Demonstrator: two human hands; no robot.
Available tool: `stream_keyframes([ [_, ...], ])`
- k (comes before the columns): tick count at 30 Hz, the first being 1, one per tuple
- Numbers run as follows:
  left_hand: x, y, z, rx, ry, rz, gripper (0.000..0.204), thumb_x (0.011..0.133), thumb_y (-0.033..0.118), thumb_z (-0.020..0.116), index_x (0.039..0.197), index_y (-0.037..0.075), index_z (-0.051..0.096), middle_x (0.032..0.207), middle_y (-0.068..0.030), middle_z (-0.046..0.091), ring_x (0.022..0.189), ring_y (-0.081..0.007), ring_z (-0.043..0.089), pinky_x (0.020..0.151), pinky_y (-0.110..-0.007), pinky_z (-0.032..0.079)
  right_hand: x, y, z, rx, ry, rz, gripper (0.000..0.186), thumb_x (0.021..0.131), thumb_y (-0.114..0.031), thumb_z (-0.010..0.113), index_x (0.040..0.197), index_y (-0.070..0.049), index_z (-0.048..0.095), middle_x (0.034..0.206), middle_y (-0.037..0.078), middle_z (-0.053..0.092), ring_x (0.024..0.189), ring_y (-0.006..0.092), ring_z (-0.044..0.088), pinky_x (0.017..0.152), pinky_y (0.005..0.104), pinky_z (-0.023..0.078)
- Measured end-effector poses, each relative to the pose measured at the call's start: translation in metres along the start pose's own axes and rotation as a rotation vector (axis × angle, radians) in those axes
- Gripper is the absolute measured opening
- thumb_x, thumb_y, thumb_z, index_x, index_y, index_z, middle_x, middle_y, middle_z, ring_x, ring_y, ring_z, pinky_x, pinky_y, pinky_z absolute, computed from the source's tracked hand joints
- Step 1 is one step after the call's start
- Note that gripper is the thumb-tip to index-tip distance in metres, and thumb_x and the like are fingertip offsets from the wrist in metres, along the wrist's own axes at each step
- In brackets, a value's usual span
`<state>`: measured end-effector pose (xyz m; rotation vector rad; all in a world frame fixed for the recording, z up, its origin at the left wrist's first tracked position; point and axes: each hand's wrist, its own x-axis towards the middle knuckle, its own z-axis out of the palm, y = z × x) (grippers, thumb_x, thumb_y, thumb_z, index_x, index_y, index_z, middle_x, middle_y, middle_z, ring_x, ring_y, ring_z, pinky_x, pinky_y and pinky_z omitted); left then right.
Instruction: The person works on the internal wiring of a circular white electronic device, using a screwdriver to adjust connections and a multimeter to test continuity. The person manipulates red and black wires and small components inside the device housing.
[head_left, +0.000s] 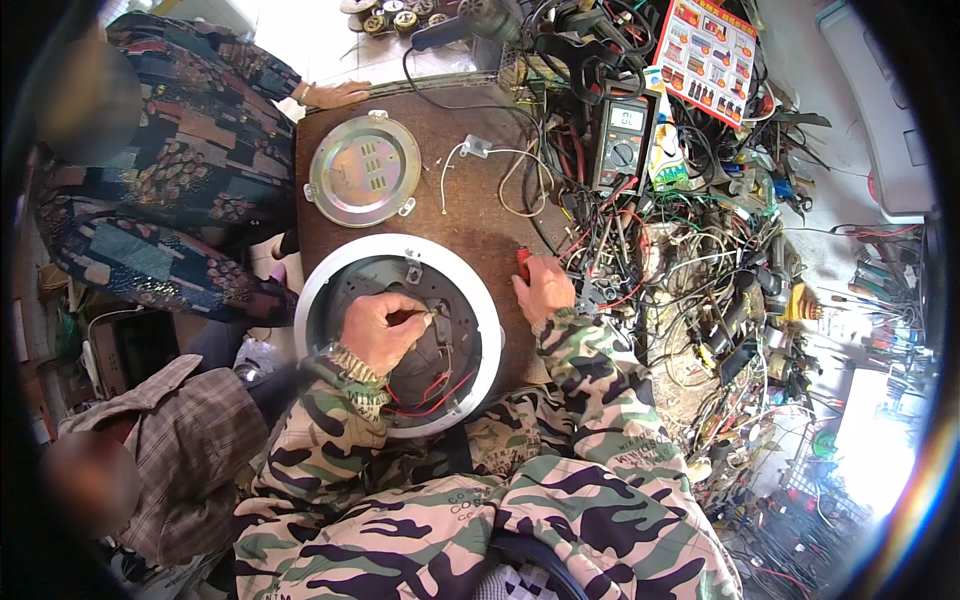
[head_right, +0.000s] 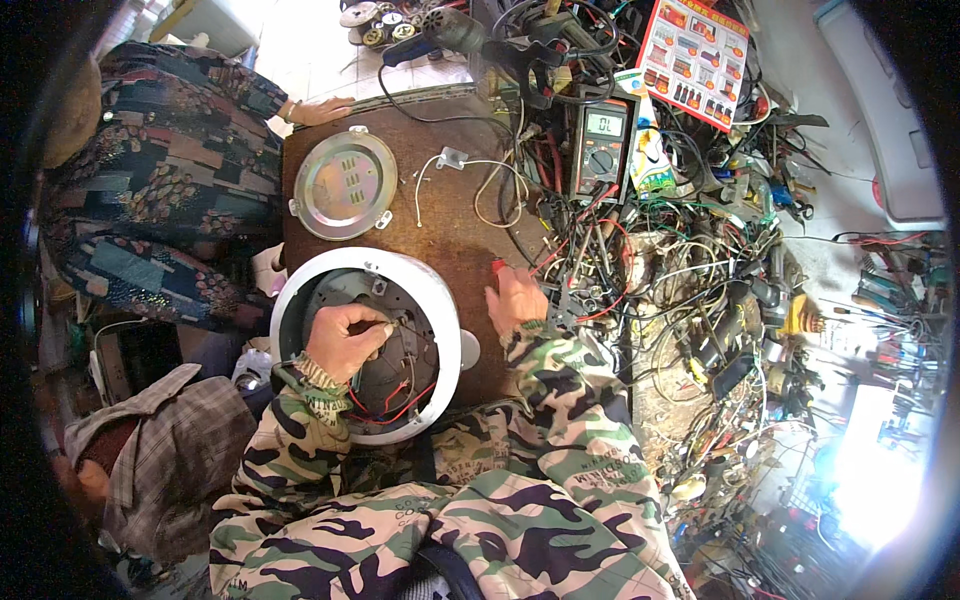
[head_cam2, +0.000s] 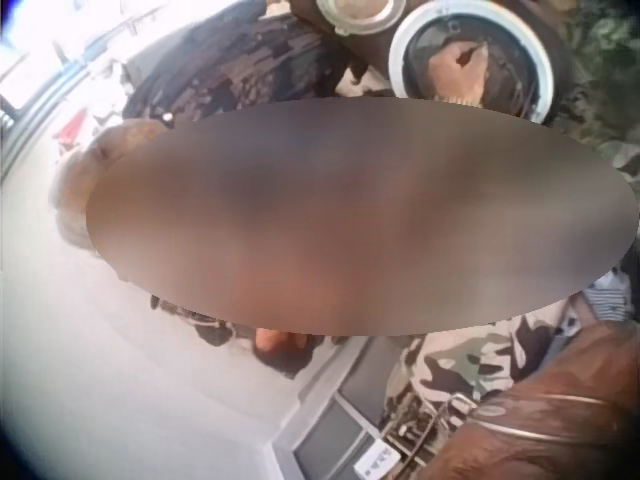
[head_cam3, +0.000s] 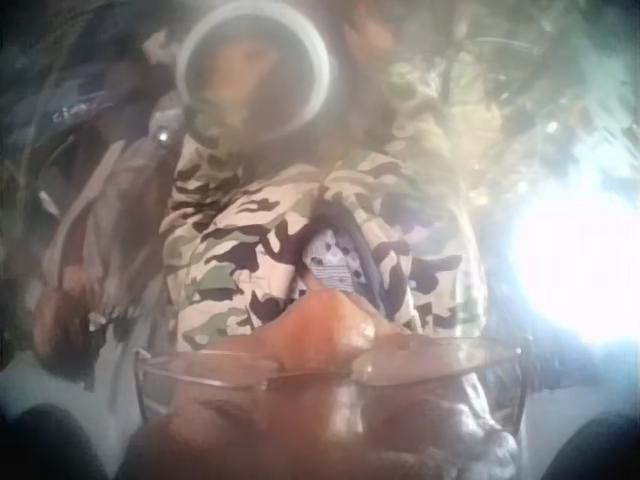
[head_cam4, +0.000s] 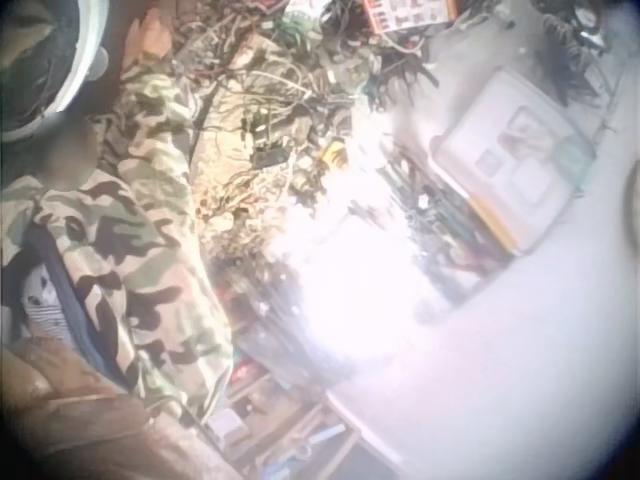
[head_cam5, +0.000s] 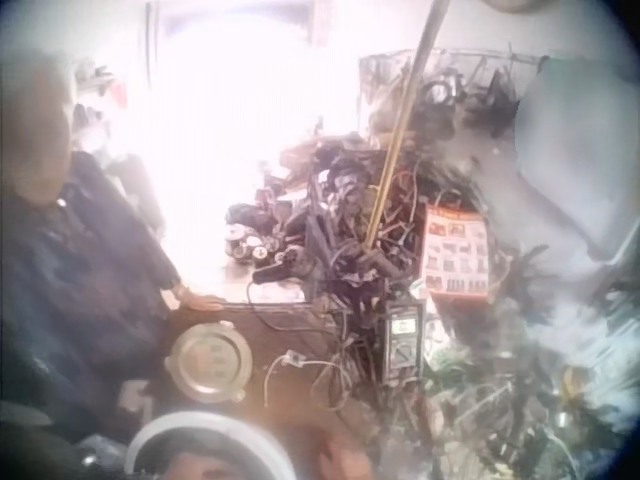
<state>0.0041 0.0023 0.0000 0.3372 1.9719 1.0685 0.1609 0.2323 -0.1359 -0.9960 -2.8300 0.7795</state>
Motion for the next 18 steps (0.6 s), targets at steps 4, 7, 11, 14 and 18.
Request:
stream_keyframes([
  [4,0.0,0.0,0.0,-0.01,-0.018,0.029,0.019,0.09,0.011,0.076,0.099,-0.006,0.077,0.077,-0.0063,0.074,0.066,-0.0079,0.066,0.06,-0.025,0.051,0.009,0.003,0.0,-0.153,-0.084,0.145,0.046,0.08,-0.029,0.084,0.11,-0.005,0.058,0.103,0.021,0.068,0.08,0.0437,0.071,0.07,0.0509,0.058],
  [7,-0.002,0.007,0.0,-0.042,-0.03,0.029,0.018,0.092,0.008,0.075,0.1,-0.008,0.076,0.078,-0.0072,0.073,0.063,-0.0095,0.065,0.056,-0.025,0.051,-0.001,0.008,-0.001,-0.068,-0.062,0.06,0.042,0.079,-0.025,0.083,0.108,-0.006,0.06,0.098,0.02,0.068,0.082,0.0437,0.07,0.07,0.0513,0.057],
  [11,-0.005,0.006,0.0,-0.047,-0.016,0.031,0.016,0.092,0.004,0.074,0.101,-0.009,0.075,0.077,-0.0097,0.073,0.062,-0.0106,0.064,0.054,-0.027,0.048,-0.035,0.005,-0.001,0.023,-0.029,-0.15,0.036,0.077,-0.021,0.082,0.104,-0.008,0.064,0.097,0.016,0.067,0.081,0.0414,0.069,0.069,0.0502,0.057],
  [14,-0.001,0.01,-0.002,-0.04,-0.049,-0.009,0.016,0.091,0.005,0.075,0.101,-0.008,0.075,0.077,-0.0068,0.073,0.064,-0.008,0.064,0.058,-0.024,0.05,-0.054,0.003,0.008,-0.009,-0.129,-0.086,0.034,0.08,-0.019,0.08,0.109,-0.009,0.065,0.1,0.014,0.065,0.08,0.0401,0.069,0.068,0.0489,0.058],
  [18,-0.005,0.013,-0.005,0.002,-0.042,-0.049,0.017,0.091,0.005,0.076,0.102,-0.009,0.074,0.078,-0.007,0.073,0.065,-0.0082,0.064,0.059,-0.024,0.05,-0.053,-0.005,0.008,0.088,-0.094,-0.068,0.026,0.084,-0.018,0.079,0.105,-0.007,0.069,0.099,0.015,0.067,0.083,0.0393,0.07,0.07,0.0473,0.058],
])
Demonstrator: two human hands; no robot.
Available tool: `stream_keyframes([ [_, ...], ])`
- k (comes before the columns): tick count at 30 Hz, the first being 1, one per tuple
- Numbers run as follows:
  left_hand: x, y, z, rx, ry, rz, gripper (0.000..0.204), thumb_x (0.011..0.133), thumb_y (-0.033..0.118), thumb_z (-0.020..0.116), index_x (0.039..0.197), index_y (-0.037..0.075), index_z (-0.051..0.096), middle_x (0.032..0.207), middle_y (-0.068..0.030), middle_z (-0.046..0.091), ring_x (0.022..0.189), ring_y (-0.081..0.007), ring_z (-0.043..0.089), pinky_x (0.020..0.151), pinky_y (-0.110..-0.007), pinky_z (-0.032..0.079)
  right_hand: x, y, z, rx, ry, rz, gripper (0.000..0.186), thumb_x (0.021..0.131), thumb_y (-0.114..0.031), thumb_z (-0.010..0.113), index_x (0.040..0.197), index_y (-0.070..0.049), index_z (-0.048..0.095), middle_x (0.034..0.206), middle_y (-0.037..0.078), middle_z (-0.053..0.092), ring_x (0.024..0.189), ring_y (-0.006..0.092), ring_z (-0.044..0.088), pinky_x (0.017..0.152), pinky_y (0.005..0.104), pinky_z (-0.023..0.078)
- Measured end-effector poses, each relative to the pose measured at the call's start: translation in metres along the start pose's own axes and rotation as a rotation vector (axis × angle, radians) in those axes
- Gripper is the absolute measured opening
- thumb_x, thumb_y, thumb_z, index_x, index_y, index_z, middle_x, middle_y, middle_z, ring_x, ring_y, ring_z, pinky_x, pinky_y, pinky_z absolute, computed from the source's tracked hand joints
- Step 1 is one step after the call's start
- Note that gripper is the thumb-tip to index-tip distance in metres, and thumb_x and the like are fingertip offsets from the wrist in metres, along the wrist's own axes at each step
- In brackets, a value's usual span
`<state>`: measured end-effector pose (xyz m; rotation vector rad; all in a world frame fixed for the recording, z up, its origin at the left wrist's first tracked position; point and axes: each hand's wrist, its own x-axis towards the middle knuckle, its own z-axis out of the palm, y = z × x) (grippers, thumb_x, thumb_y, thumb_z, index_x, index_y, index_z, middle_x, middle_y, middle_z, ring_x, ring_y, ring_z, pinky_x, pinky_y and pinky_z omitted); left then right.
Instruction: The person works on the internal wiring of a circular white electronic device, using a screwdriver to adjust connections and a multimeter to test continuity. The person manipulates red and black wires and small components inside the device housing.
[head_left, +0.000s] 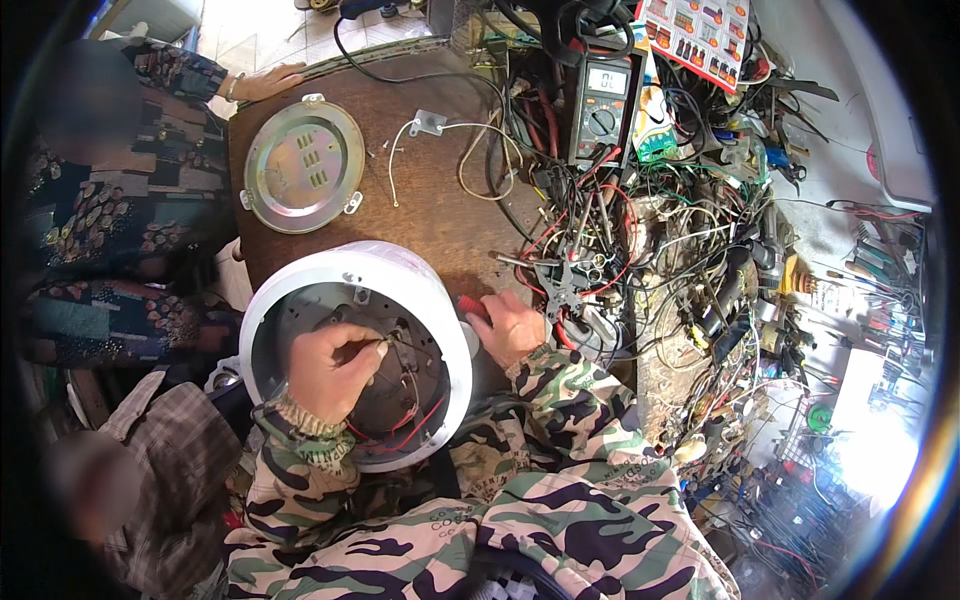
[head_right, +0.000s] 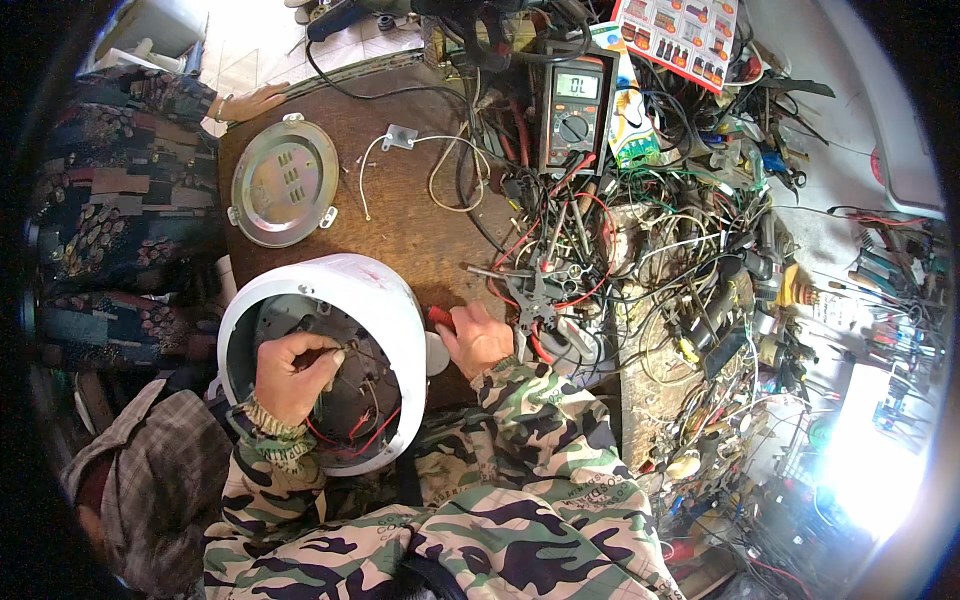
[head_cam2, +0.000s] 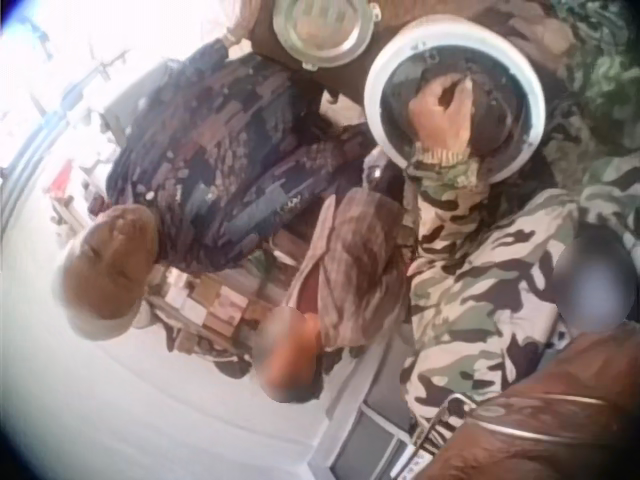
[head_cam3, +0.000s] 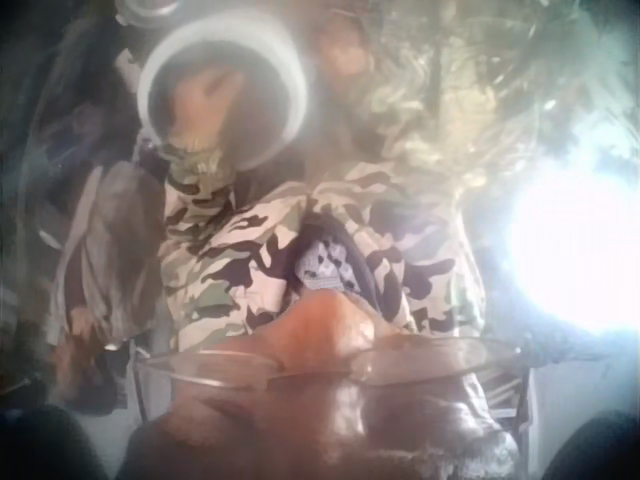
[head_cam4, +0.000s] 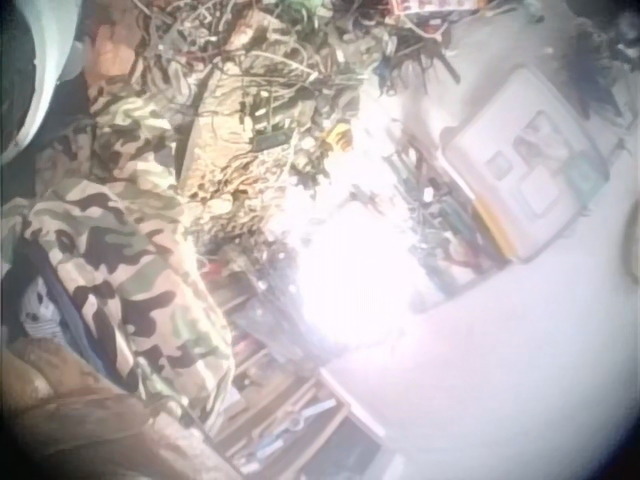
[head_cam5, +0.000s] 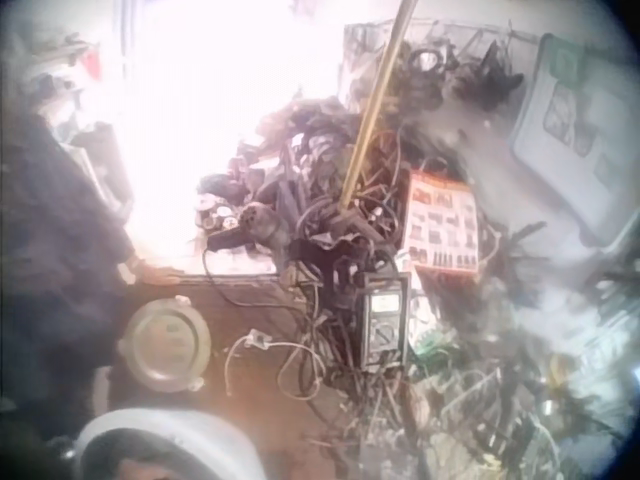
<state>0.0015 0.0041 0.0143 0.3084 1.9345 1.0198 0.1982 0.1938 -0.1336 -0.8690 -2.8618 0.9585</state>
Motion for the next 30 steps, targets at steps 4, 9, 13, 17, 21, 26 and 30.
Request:
stream_keyframes([
  [4,0.004,-0.001,0.002,-0.052,-0.039,0.01,0.015,0.092,0.004,0.075,0.102,-0.008,0.074,0.076,-0.0055,0.072,0.066,-0.0074,0.064,0.059,-0.024,0.049,0.012,0.011,-0.01,0.044,0.176,0.082,0.014,0.088,-0.014,0.074,0.098,-0.007,0.067,0.095,0.016,0.067,0.086,0.0409,0.068,0.073,0.0498,0.056],
  [9,-0.002,-0.001,0.0,-0.061,-0.025,-0.02,0.014,0.092,0.003,0.075,0.103,-0.007,0.074,0.077,-0.0054,0.071,0.068,-0.0073,0.064,0.061,-0.024,0.051,0.017,0.032,-0.003,0.131,0.264,0.07,0.019,0.088,-0.012,0.075,0.106,-0.006,0.072,0.1,0.016,0.069,0.09,0.0401,0.069,0.076,0.0473,0.057],
  [13,0.0,0.001,0.0,-0.022,-0.024,-0.036,0.015,0.092,0.003,0.075,0.102,-0.007,0.074,0.08,-0.005,0.073,0.069,-0.0069,0.064,0.063,-0.023,0.051,0.022,0.043,0.011,0.084,0.25,-0.009,0.017,0.088,-0.01,0.075,0.105,-0.007,0.073,0.103,0.015,0.07,0.091,0.0385,0.07,0.077,0.0451,0.058],
  [17,0.003,-0.003,0.002,-0.039,-0.023,0.025,0.018,0.09,0.006,0.076,0.103,-0.006,0.076,0.084,-0.0081,0.076,0.075,-0.0079,0.069,0.067,-0.025,0.054,0.028,0.038,0.006,0.023,0.207,-0.009,0.013,0.088,-0.012,0.073,0.1,-0.008,0.07,0.101,0.014,0.067,0.088,0.0398,0.069,0.073,0.0485,0.057],
  [21,0.005,-0.011,0.003,-0.018,0.004,0.081,0.017,0.089,0.008,0.076,0.1,-0.005,0.077,0.082,-0.0095,0.077,0.073,-0.009,0.07,0.069,-0.026,0.055,0.03,0.035,-0.004,0.152,0.248,0.049,0.013,0.081,-0.01,0.074,0.09,-0.003,0.068,0.087,0.017,0.068,0.08,0.0394,0.069,0.069,0.0452,0.057],
  [26,0.015,-0.025,0.003,0.008,-0.008,0.12,0.024,0.087,0.017,0.077,0.099,-0.003,0.078,0.082,-0.0123,0.078,0.074,-0.0143,0.073,0.072,-0.029,0.056,0.013,-0.026,-0.063,0.501,0.263,0.248,0.012,0.084,-0.007,0.076,0.095,-0.001,0.074,0.082,0.01,0.075,0.074,0.0148,0.073,0.069,0.03,0.057],
  [30,0.024,-0.025,0.004,0.066,-0.008,0.148,0.026,0.085,0.021,0.078,0.1,-0.001,0.079,0.085,-0.0137,0.078,0.075,-0.0179,0.075,0.073,-0.031,0.057,-0.005,-0.088,-0.108,0.639,0.29,-0.031,0.016,0.085,0.002,0.08,0.101,0.002,0.077,0.096,0.012,0.075,0.084,0.0169,0.073,0.072,0.0295,0.059],
])
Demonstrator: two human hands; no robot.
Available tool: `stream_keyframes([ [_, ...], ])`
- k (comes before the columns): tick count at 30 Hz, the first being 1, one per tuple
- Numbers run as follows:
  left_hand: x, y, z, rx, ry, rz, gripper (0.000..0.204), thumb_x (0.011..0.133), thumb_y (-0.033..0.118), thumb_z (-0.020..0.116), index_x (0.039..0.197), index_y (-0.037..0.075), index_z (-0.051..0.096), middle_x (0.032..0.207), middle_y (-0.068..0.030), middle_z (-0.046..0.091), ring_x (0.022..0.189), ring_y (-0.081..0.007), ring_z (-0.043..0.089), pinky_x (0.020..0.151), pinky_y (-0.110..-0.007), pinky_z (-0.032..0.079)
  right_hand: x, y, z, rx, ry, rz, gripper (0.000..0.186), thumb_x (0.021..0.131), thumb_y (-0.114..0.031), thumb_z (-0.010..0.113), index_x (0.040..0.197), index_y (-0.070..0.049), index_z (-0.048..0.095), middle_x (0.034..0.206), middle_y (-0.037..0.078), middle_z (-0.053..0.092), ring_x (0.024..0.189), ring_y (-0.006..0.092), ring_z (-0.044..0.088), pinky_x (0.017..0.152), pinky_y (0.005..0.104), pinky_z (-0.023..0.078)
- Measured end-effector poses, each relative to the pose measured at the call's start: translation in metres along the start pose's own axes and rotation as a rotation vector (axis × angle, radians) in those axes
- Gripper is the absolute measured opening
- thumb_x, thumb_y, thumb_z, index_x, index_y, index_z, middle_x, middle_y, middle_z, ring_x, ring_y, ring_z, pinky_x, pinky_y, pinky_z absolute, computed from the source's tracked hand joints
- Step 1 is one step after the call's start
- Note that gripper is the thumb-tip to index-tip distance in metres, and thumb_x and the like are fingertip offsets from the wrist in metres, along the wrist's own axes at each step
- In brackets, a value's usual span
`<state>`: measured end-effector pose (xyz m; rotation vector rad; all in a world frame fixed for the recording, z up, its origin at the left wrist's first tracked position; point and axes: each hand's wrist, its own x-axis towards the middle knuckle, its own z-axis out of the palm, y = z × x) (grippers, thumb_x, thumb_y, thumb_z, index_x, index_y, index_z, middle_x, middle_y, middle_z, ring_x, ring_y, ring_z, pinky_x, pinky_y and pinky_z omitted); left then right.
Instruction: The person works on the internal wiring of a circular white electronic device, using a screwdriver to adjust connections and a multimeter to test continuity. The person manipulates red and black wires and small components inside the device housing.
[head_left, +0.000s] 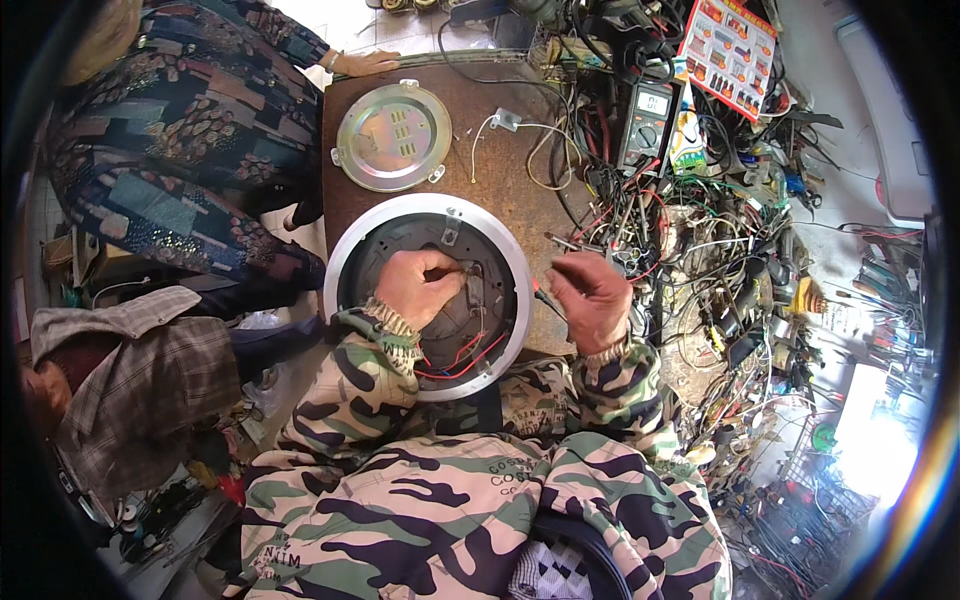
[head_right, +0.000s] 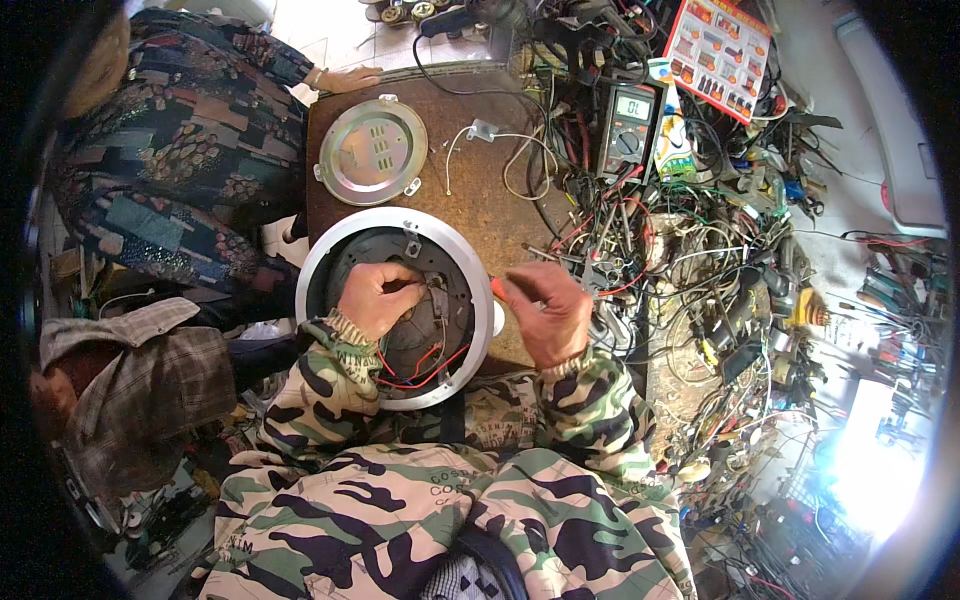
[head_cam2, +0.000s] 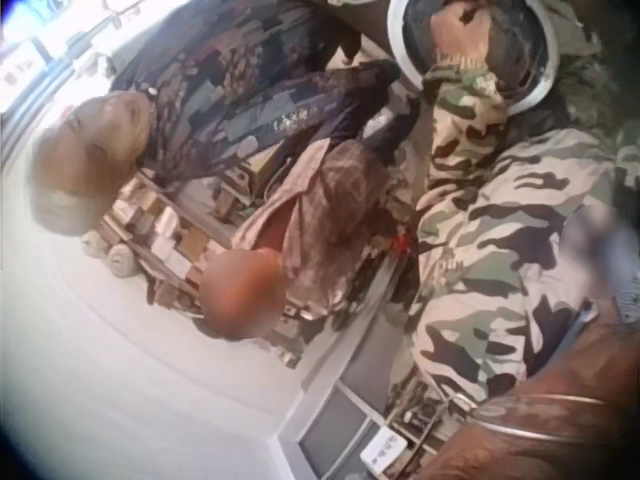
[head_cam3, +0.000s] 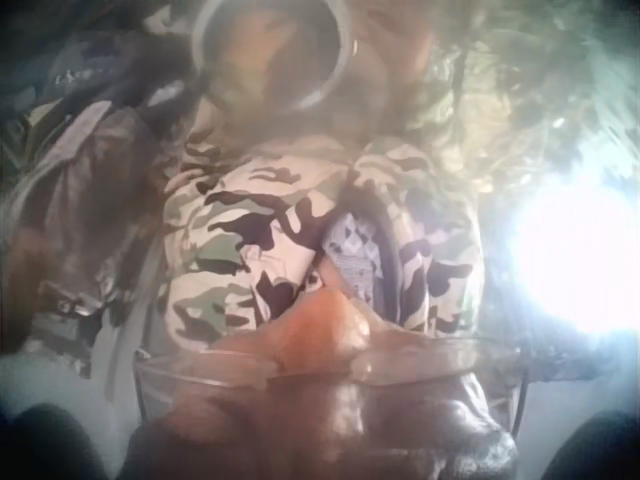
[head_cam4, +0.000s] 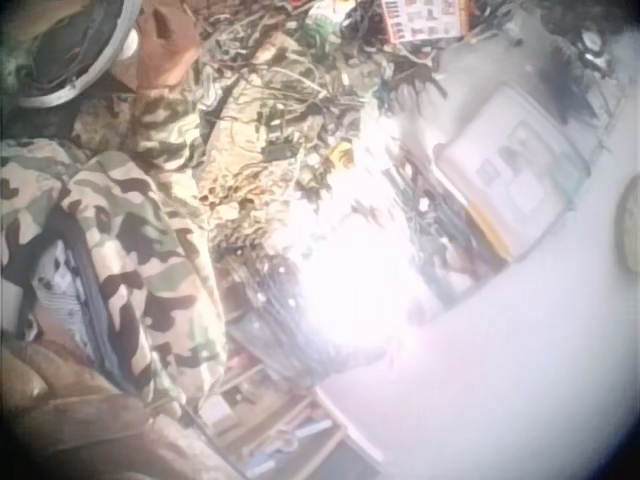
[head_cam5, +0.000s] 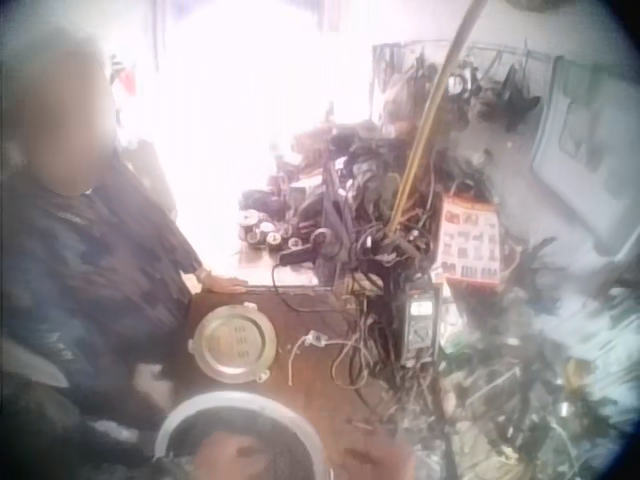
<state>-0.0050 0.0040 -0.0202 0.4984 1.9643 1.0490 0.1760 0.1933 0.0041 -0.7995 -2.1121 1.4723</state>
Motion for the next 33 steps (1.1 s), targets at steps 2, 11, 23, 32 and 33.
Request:
stream_keyframes([
  [2,-0.001,-0.001,0.001,-0.014,0.016,-0.035,0.026,0.086,0.019,0.078,0.1,-0.002,0.079,0.083,-0.0128,0.078,0.073,-0.0164,0.073,0.07,-0.031,0.056,-0.004,-0.018,0.007,-0.056,-0.096,-0.111,0.017,0.083,0.001,0.083,0.099,0.002,0.077,0.094,0.012,0.074,0.082,0.0196,0.073,0.071,0.031,0.058],
  [11,-0.007,0.001,0.0,-0.204,0.002,-0.022,0.018,0.09,0.011,0.077,0.097,-0.005,0.077,0.074,-0.007,0.073,0.062,-0.0112,0.065,0.058,-0.028,0.052,-0.002,-0.027,0.048,-0.343,-0.188,-0.47,0.021,0.086,-0.008,0.074,0.107,-0.008,0.076,0.102,0.013,0.074,0.087,0.0375,0.073,0.073,0.0427,0.06],
  [23,-0.007,-0.005,0.001,-0.266,-0.048,-0.006,0.017,0.092,0.009,0.078,0.104,-0.003,0.077,0.084,-0.0036,0.075,0.072,-0.007,0.065,0.064,-0.025,0.052,0.009,-0.026,0.054,-0.294,-0.276,-0.397,0.016,0.085,-0.007,0.078,0.101,-0.006,0.077,0.099,0.011,0.075,0.086,0.0347,0.074,0.073,0.0401,0.06],
  [32,-0.008,0.0,-0.002,-0.242,-0.087,0.018,0.018,0.093,0.009,0.079,0.106,-0.003,0.075,0.085,-0.004,0.075,0.07,-0.0079,0.066,0.064,-0.025,0.053,0.009,-0.022,0.055,-0.306,-0.283,-0.355,0.016,0.084,-0.007,0.079,0.101,-0.005,0.077,0.099,0.011,0.076,0.089,0.0333,0.075,0.074,0.0393,0.059],
  [33,-0.008,0.0,-0.002,-0.237,-0.091,0.023,0.018,0.093,0.009,0.078,0.107,-0.003,0.075,0.085,-0.0041,0.075,0.07,-0.008,0.066,0.064,-0.025,0.053,0.009,-0.021,0.055,-0.306,-0.287,-0.349,0.017,0.084,-0.007,0.079,0.101,-0.006,0.077,0.099,0.011,0.076,0.089,0.0332,0.075,0.074,0.0392,0.059],
])
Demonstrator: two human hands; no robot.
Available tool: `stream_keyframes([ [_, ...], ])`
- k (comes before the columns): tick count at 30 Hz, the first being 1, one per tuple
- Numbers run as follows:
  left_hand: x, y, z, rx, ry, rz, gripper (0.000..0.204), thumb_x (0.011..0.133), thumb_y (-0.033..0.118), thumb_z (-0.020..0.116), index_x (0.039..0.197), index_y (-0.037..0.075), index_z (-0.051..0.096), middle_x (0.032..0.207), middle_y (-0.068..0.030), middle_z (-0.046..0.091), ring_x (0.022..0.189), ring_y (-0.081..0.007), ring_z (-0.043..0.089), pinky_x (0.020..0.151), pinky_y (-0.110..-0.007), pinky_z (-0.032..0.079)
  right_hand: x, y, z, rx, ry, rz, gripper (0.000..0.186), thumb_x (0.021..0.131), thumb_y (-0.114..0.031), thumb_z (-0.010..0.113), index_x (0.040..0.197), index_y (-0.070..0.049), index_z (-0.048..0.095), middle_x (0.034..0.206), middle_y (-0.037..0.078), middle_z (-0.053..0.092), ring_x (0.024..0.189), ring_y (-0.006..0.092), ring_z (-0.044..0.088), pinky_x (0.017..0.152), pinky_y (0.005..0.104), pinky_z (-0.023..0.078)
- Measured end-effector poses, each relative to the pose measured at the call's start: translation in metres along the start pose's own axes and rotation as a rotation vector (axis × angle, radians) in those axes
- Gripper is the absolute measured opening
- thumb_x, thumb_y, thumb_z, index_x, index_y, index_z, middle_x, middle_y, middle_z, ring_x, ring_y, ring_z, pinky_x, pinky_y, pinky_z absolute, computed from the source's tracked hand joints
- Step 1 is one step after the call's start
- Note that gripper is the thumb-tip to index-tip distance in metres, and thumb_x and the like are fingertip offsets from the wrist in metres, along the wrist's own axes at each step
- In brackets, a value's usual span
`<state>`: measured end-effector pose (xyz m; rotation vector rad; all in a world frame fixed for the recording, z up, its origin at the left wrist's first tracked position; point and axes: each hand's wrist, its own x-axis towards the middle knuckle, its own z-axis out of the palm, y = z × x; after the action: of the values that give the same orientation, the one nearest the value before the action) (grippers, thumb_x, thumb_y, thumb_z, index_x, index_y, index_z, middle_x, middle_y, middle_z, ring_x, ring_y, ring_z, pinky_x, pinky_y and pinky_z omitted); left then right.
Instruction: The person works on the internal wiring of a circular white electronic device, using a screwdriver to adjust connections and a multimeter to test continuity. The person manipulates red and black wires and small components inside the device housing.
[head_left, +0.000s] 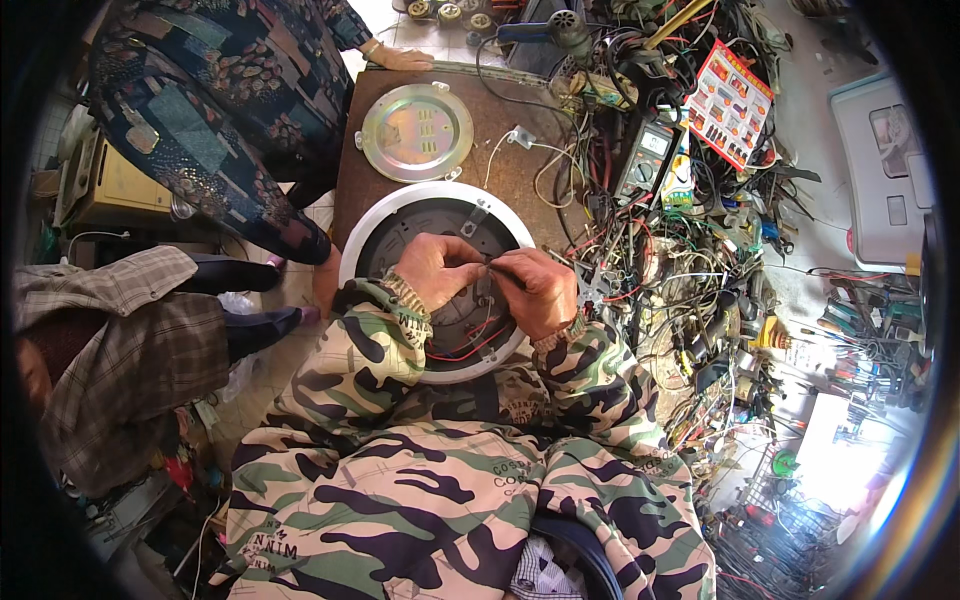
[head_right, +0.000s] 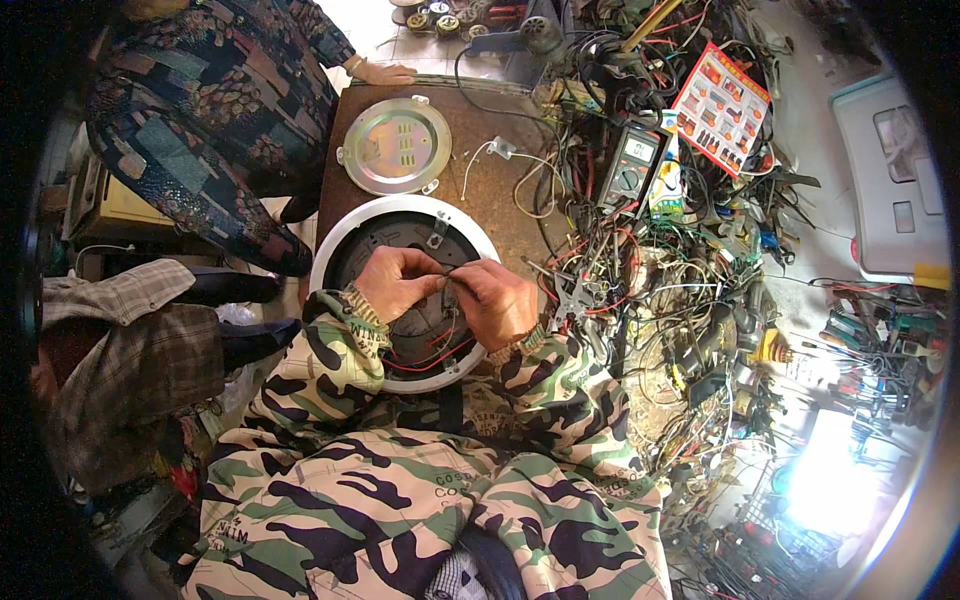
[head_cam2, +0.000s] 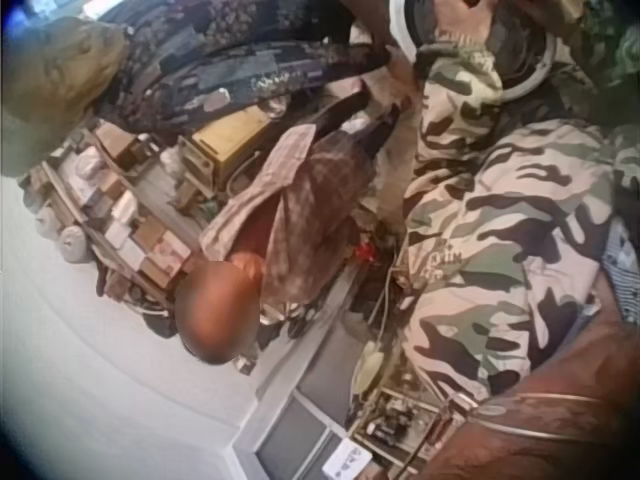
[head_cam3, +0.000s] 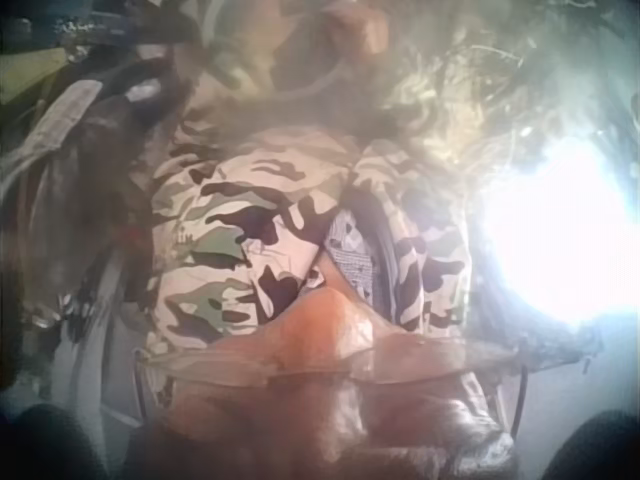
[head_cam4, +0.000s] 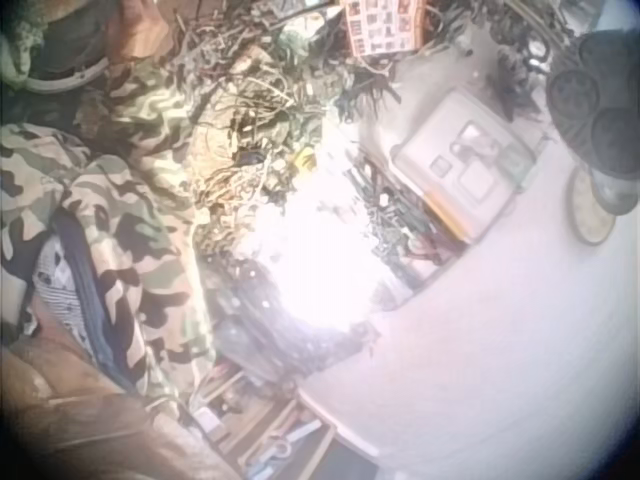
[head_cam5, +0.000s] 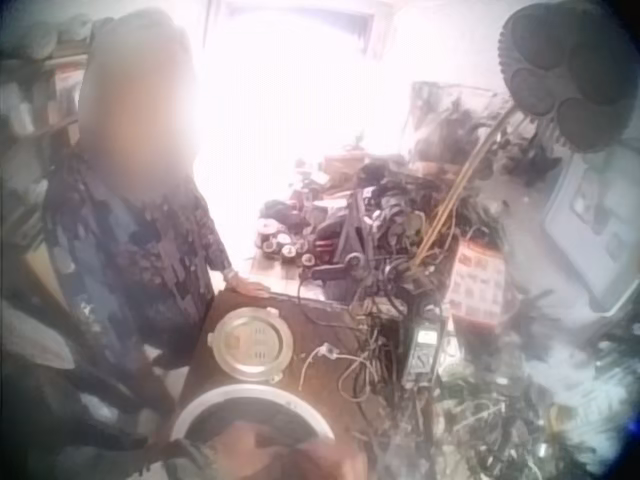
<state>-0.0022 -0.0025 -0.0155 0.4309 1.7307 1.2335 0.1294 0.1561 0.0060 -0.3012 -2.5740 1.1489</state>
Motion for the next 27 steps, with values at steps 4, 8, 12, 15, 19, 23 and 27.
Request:
stream_keyframes([
  [4,0.0,-0.003,0.0,0.001,-0.005,0.049,0.019,0.093,0.009,0.079,0.106,-0.003,0.075,0.085,-0.0043,0.075,0.071,-0.008,0.066,0.064,-0.025,0.053,0.003,-0.005,-0.003,0.028,-0.012,0.04,0.019,0.08,0.0,0.08,0.099,-0.001,0.077,0.094,0.014,0.076,0.086,0.0297,0.076,0.075,0.0342,0.059],
  [8,-0.006,0.006,-0.002,0.028,-0.001,0.088,0.02,0.092,0.009,0.08,0.107,-0.004,0.075,0.084,-0.0045,0.075,0.072,-0.0078,0.066,0.065,-0.025,0.052,0.006,-0.001,-0.006,0.091,-0.053,0.076,0.018,0.08,-0.001,0.082,0.098,0.0,0.077,0.091,0.014,0.076,0.081,0.0255,0.076,0.07,0.0325,0.058],
  [12,-0.004,0.002,0.0,0.011,-0.024,0.141,0.019,0.091,0.008,0.08,0.106,-0.004,0.075,0.084,-0.0054,0.075,0.073,-0.0076,0.066,0.065,-0.025,0.053,0.008,0.009,-0.009,0.092,-0.13,0.106,0.019,0.081,-0.001,0.083,0.098,0.0,0.077,0.088,0.012,0.075,0.078,0.0199,0.075,0.069,0.0312,0.058],
  [15,-0.008,0.007,-0.002,0.032,-0.03,0.146,0.019,0.091,0.007,0.08,0.106,-0.003,0.075,0.083,-0.0059,0.075,0.073,-0.0081,0.067,0.065,-0.025,0.053,0.01,0.008,-0.012,0.22,-0.198,0.26,0.019,0.08,-0.005,0.082,0.098,-0.001,0.077,0.09,0.016,0.075,0.082,0.0323,0.075,0.072,0.0383,0.059],
  [19,-0.009,0.003,-0.002,0.086,-0.015,0.263,0.018,0.09,0.005,0.08,0.105,-0.002,0.075,0.084,-0.007,0.075,0.073,-0.0101,0.068,0.066,-0.026,0.054,0.013,0.006,-0.015,0.217,-0.199,0.194,0.02,0.08,-0.004,0.083,0.098,0.0,0.077,0.089,0.016,0.075,0.08,0.0289,0.075,0.072,0.0372,0.059],
  [23,-0.01,0.005,-0.001,0.108,0.008,0.316,0.019,0.085,0.005,0.081,0.102,-0.001,0.076,0.089,-0.0125,0.077,0.08,-0.0191,0.074,0.075,-0.031,0.057,0.014,0.004,-0.02,0.226,-0.273,0.266,0.018,0.082,-0.003,0.083,0.098,0.001,0.077,0.086,0.01,0.075,0.077,0.0179,0.073,0.069,0.0309,0.058],
  [27,-0.011,0.009,-0.002,0.062,-0.012,0.251,0.02,0.082,0.007,0.081,0.1,-0.001,0.077,0.091,-0.0142,0.078,0.085,-0.0218,0.077,0.079,-0.032,0.058,0.014,0.005,-0.021,0.207,-0.255,0.26,0.02,0.08,-0.006,0.084,0.098,0.0,0.077,0.089,0.016,0.075,0.079,0.0275,0.076,0.07,0.0371,0.059],
])
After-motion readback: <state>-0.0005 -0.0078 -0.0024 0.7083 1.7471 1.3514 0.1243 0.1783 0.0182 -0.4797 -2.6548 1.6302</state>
